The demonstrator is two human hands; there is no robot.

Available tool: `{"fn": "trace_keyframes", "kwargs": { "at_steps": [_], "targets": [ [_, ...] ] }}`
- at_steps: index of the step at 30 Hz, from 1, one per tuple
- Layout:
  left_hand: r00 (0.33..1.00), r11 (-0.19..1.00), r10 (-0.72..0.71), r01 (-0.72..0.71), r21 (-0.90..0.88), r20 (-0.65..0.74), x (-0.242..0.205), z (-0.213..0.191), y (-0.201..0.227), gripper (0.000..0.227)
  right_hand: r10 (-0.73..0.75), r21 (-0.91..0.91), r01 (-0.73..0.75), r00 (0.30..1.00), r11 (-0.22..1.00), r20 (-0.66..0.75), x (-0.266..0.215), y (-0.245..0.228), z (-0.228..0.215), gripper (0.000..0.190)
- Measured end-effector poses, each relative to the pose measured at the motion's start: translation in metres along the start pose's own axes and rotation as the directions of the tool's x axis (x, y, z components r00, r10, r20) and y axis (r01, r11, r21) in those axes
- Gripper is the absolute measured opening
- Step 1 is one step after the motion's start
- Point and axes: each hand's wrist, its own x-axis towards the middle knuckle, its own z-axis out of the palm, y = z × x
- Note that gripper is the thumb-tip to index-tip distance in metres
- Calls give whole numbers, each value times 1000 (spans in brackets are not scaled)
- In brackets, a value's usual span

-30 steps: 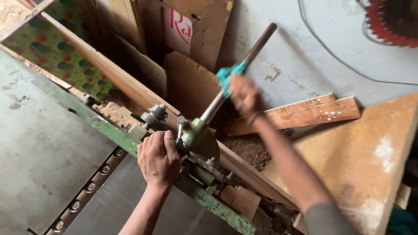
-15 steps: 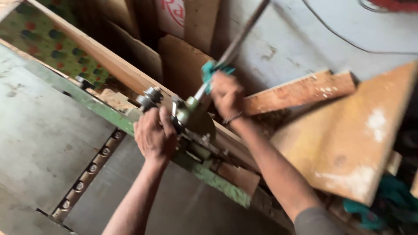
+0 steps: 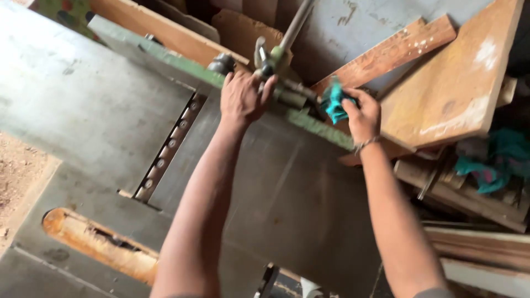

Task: The recorder uses a blue cloth to clean the metal surfaces of a jointer machine and then adjusts its mechanical levers and screws.

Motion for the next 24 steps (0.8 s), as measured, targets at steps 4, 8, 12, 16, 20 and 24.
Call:
{"fn": "trace_keyframes", "kwargs": {
  "at_steps": [4,8,12,16,20,24],
  "targets": [
    [997,995,71,-73,74,27,-7,13,-4,54,-1,-99,6,999,995,49,-7,-6,4,25],
    [993,996,71,-66,52,-93,-34,-2,-14,48,-96,-254,111,993,961,70,-40,-25,22,24],
    [997,996,77,-75,56,-31,-100,-59,-6,37,-298,-548,228,954,805,-40,-134,-85,65,20],
    [993,995,80,-75,60,-82,-158,-94,-15,39,-298,-489,228,952,842,-69,-205,-101,89,18],
    [998,999,43,-42,18,-47,-203,-127,-14,32,45,-126,-62,990,990,-132,-261,-84,85,24],
    [1000,1000,-26,26,5,-5,-207,-144,-7,38,-2,-300,-3,1000,954,-18,-235,-73,70,27]
  ]
}}
